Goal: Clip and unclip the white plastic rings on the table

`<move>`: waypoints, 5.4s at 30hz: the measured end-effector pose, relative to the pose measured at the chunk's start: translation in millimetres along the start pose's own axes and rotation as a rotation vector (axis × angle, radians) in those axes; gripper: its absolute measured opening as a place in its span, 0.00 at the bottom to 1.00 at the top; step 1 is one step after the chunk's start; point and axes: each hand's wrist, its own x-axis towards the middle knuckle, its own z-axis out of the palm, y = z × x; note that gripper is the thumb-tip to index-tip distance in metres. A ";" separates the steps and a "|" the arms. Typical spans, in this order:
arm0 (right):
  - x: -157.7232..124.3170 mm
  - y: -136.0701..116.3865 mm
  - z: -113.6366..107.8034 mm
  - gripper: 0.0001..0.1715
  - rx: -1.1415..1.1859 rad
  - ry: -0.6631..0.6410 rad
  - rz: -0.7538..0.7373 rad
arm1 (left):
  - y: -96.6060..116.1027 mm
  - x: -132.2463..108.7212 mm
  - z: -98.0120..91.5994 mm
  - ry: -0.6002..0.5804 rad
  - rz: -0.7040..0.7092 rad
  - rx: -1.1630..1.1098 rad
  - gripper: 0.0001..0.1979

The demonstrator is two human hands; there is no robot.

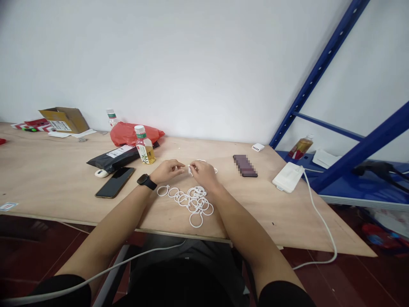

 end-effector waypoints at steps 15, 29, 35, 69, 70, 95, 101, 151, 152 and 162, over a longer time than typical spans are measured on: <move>6.8 26.1 -19.6 0.10 -0.429 -0.082 0.237 | -25.9 -13.7 -31.4 -0.597 -0.396 0.021 0.12; -0.7 -2.3 4.9 0.14 -0.177 -0.284 -0.047 | -21.9 -2.5 19.5 -0.144 -0.060 0.289 0.10; -0.2 5.6 6.9 0.12 -0.018 -0.220 -0.047 | -11.1 0.7 20.6 0.054 0.041 0.111 0.10; 4.9 20.9 -12.8 0.12 -0.191 -0.037 0.025 | 25.4 3.5 33.1 0.092 0.127 -0.156 0.10; 5.1 24.0 -14.8 0.12 -0.253 -0.055 0.035 | 28.4 2.9 33.6 0.002 0.196 -0.152 0.09; 2.2 21.8 10.3 0.18 0.628 0.015 0.282 | 23.4 -0.8 36.8 0.199 0.119 -0.156 0.04; 2.0 19.7 12.1 0.17 0.684 0.018 0.280 | 24.7 -0.1 38.7 0.242 -0.004 -0.215 0.14; 1.8 20.6 0.5 0.10 0.273 -0.069 -0.060 | 17.7 -1.9 35.2 0.068 -0.027 -0.055 0.10; 1.6 19.0 0.7 0.10 0.284 -0.074 -0.055 | 15.6 -1.1 35.2 0.109 -0.025 -0.046 0.10; 0.7 11.9 1.5 0.09 0.334 -0.087 0.021 | 6.7 1.4 39.0 0.341 0.035 -0.061 0.06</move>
